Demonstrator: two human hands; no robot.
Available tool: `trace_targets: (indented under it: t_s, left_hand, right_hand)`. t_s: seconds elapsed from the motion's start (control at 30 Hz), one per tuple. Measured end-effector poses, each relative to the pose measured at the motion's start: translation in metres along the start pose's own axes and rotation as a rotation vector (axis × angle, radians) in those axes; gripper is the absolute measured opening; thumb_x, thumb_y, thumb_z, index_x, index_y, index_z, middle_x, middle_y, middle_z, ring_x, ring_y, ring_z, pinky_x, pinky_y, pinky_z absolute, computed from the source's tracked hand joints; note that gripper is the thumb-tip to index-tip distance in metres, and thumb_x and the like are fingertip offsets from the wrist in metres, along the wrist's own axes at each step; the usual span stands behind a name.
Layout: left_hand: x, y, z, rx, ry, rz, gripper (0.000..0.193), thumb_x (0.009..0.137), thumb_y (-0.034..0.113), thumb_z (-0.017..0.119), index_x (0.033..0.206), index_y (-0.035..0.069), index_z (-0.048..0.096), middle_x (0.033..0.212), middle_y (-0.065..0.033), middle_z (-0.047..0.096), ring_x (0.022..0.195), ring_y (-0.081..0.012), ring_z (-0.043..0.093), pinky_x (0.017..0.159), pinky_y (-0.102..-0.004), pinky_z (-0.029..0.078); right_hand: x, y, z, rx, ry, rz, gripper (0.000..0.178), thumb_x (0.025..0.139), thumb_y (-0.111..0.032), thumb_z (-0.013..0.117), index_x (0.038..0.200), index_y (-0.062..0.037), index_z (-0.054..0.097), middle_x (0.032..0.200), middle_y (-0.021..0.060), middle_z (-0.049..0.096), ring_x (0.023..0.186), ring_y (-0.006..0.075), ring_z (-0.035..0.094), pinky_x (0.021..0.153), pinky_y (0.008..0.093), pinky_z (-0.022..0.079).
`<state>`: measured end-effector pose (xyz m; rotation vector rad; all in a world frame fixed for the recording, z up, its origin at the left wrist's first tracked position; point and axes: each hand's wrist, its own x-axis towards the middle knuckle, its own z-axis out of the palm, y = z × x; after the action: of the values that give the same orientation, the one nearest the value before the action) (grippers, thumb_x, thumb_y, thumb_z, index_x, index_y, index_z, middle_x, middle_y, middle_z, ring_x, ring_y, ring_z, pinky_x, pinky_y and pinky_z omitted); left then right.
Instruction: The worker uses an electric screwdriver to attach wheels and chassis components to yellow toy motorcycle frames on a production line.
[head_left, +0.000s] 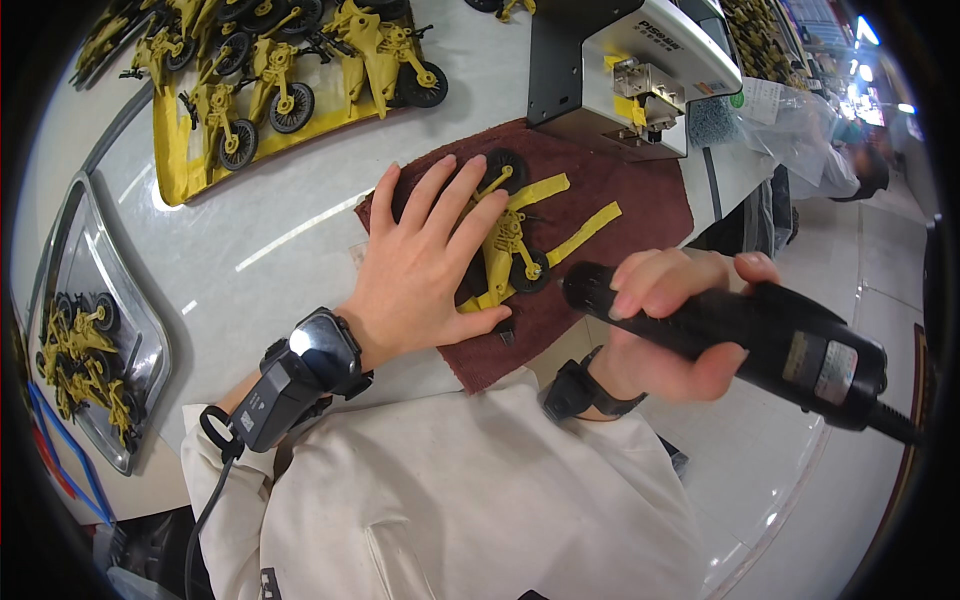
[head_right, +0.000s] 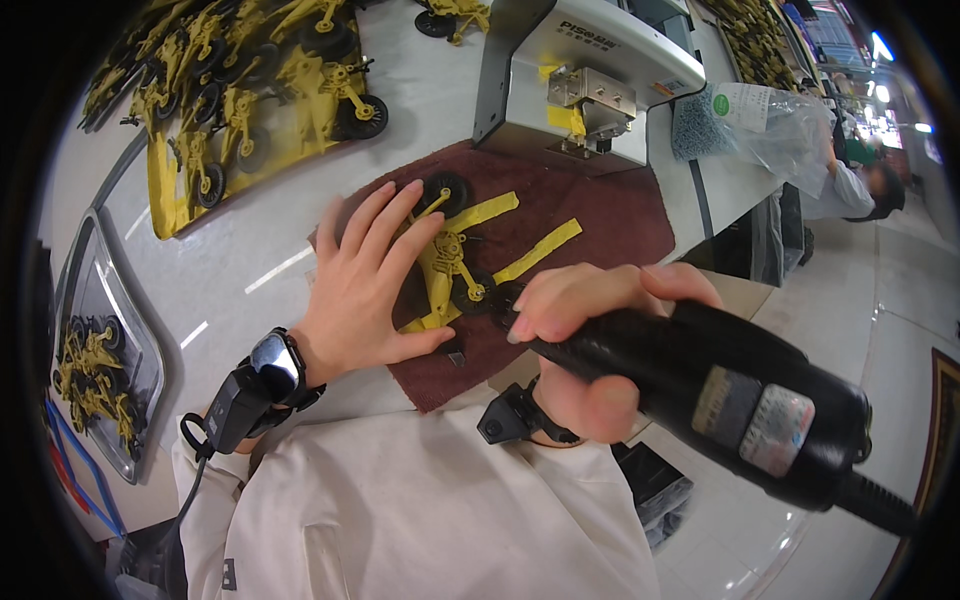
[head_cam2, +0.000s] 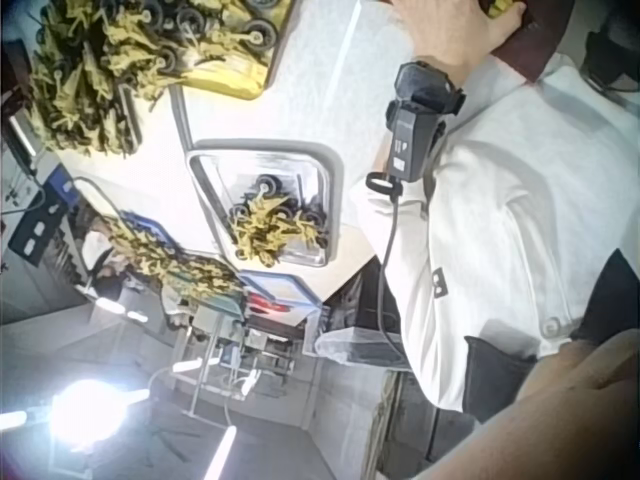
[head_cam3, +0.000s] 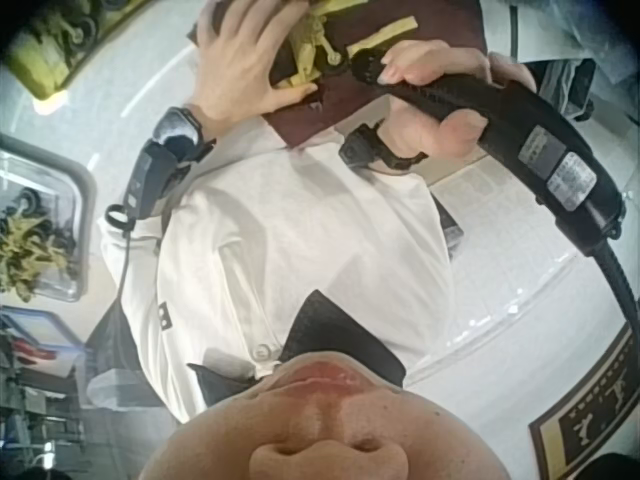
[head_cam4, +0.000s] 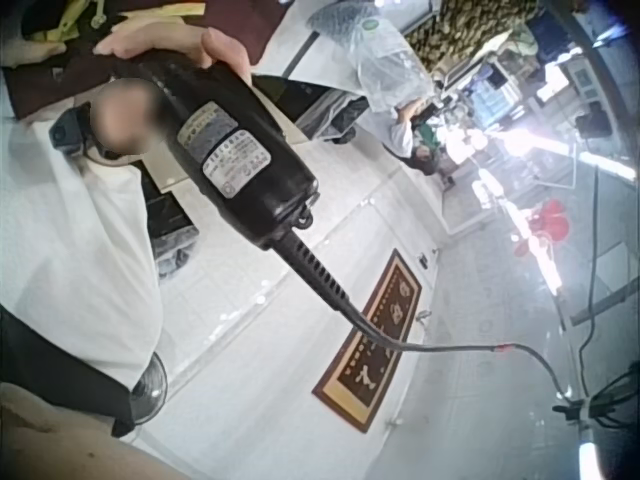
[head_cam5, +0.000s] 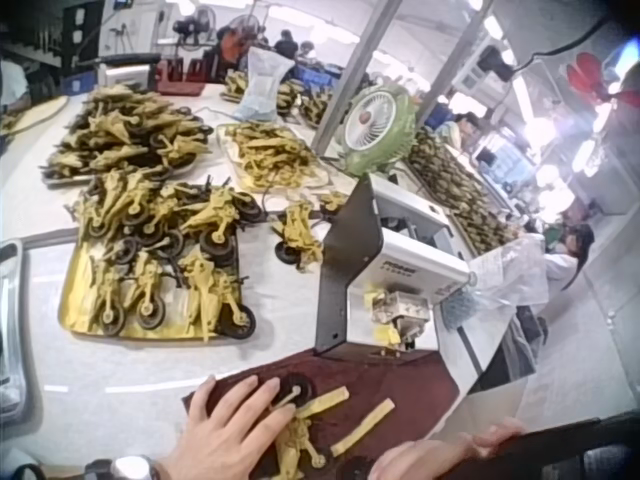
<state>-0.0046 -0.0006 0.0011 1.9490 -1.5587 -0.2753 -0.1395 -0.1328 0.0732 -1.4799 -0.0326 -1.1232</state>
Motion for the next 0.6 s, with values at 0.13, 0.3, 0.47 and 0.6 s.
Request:
trace_targets:
  t_s: [0.13, 0.3, 0.47, 0.6]
  left_hand:
    - [0.001, 0.000, 0.000, -0.007, -0.010, 0.006, 0.090, 0.059, 0.050, 0.075, 0.132, 0.008, 0.044, 0.143, -0.0156, 0.035, 0.131, -0.0360, 0.032, 0.106, -0.0574, 0.018]
    - [0.000, -0.001, 0.000, 0.007, -0.011, 0.000, 0.091, 0.060, 0.051, 0.074, 0.134, 0.010, 0.043, 0.144, -0.0151, 0.035, 0.130, -0.0358, 0.033, 0.106, -0.0576, 0.018]
    - [0.002, -0.001, -0.002, 0.010, -0.021, 0.008, 0.091, 0.060, 0.051, 0.074, 0.135, 0.010, 0.042, 0.143, -0.0158, 0.035, 0.129, -0.0357, 0.034, 0.105, -0.0579, 0.018]
    - [0.000, -0.003, -0.001, 0.022, -0.009, 0.009, 0.087, 0.063, 0.052, 0.070, 0.134, 0.009, 0.044, 0.141, -0.0179, 0.036, 0.126, -0.0360, 0.037, 0.104, -0.0574, 0.020]
  right_hand:
    - [-0.002, 0.006, 0.000, -0.005, 0.001, 0.098, 0.066, 0.086, -0.039, 0.066, 0.125, -0.0005, 0.030, 0.076, 0.0173, 0.059, 0.054, 0.0249, 0.058, 0.053, 0.0379, 0.051]
    - [-0.004, 0.013, -0.001, 0.082, -0.002, 0.118, 0.062, 0.083, -0.032, 0.072, 0.124, -0.0030, 0.035, 0.077, 0.0162, 0.060, 0.056, 0.0255, 0.059, 0.054, 0.0381, 0.051]
    - [-0.004, 0.006, -0.003, 0.091, -0.133, 0.184, 0.061, 0.081, -0.024, 0.075, 0.122, -0.0031, 0.036, 0.079, 0.0157, 0.060, 0.066, 0.0267, 0.061, 0.063, 0.0415, 0.052]
    - [0.019, 0.003, -0.014, 0.082, -0.291, 0.175, 0.064, 0.078, -0.019, 0.077, 0.124, -0.0038, 0.036, 0.083, 0.0152, 0.062, 0.072, 0.0267, 0.062, 0.070, 0.0452, 0.052]
